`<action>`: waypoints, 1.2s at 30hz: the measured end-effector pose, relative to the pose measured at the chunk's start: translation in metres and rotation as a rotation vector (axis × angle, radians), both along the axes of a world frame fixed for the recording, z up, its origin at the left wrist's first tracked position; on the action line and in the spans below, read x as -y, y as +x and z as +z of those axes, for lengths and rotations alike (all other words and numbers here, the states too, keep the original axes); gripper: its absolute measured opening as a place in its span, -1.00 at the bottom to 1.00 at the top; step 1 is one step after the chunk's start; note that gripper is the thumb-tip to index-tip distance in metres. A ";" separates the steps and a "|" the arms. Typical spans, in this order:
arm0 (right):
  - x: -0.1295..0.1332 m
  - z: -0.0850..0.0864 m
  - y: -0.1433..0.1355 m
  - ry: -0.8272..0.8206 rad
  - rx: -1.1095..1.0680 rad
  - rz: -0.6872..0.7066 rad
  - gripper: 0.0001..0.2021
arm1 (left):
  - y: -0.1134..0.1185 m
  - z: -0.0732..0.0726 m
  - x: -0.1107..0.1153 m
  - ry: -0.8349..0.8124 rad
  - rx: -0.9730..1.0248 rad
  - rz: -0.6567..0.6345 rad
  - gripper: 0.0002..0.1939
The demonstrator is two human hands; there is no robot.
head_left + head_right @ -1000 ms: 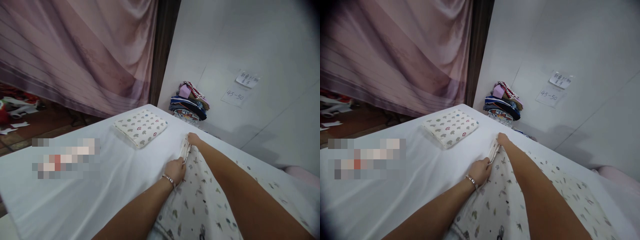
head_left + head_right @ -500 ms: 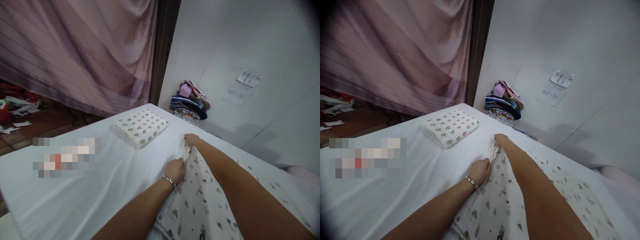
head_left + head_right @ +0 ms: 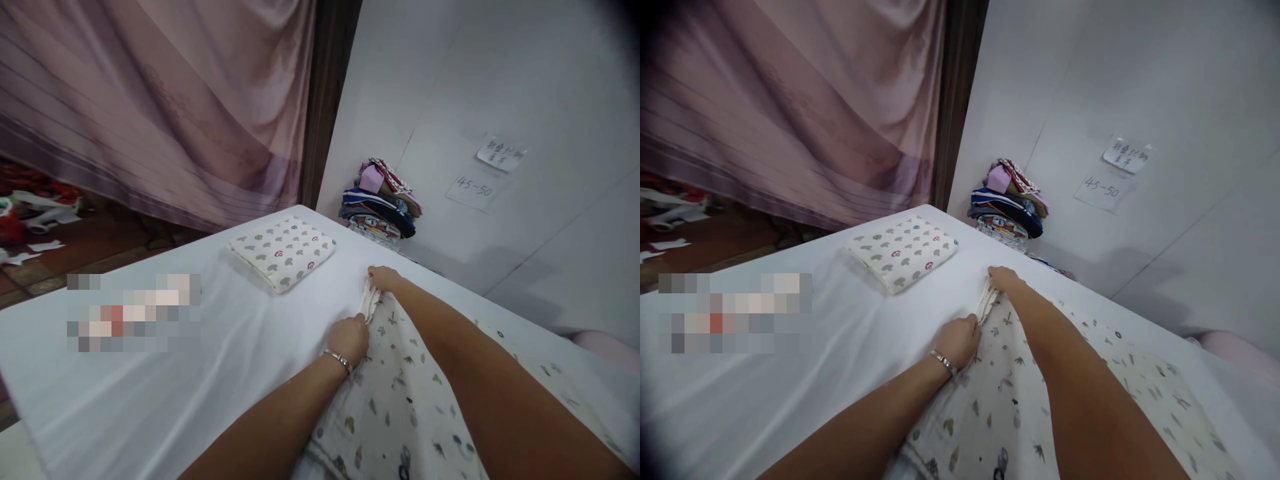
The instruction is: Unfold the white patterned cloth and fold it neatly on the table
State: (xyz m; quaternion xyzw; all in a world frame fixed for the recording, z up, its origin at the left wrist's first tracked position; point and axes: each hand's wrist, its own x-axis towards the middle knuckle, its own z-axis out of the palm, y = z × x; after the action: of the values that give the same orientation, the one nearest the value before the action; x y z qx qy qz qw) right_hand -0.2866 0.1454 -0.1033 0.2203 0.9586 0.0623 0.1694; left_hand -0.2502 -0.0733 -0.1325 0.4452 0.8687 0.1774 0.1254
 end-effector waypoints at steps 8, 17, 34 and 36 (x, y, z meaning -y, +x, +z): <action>-0.008 -0.002 0.003 -0.075 -0.035 0.001 -0.79 | 0.000 -0.003 0.001 0.023 -0.024 -0.003 -0.68; -0.014 0.000 0.012 -0.237 -0.171 -0.213 -0.80 | -0.003 -0.007 0.001 0.162 0.026 -0.012 -0.72; -0.005 0.019 0.005 -0.064 -0.100 -0.165 -0.77 | -0.005 -0.005 0.000 0.192 0.092 0.034 -0.74; -0.001 0.019 0.004 0.012 -0.079 -0.149 -0.71 | -0.005 -0.004 0.000 0.197 0.087 0.038 -0.74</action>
State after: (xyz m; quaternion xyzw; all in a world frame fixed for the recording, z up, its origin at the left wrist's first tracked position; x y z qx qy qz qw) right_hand -0.2827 0.1464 -0.0844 0.2943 0.9450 0.0465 0.1345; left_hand -0.2550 -0.0733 -0.1363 0.4308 0.8490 0.2834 0.1154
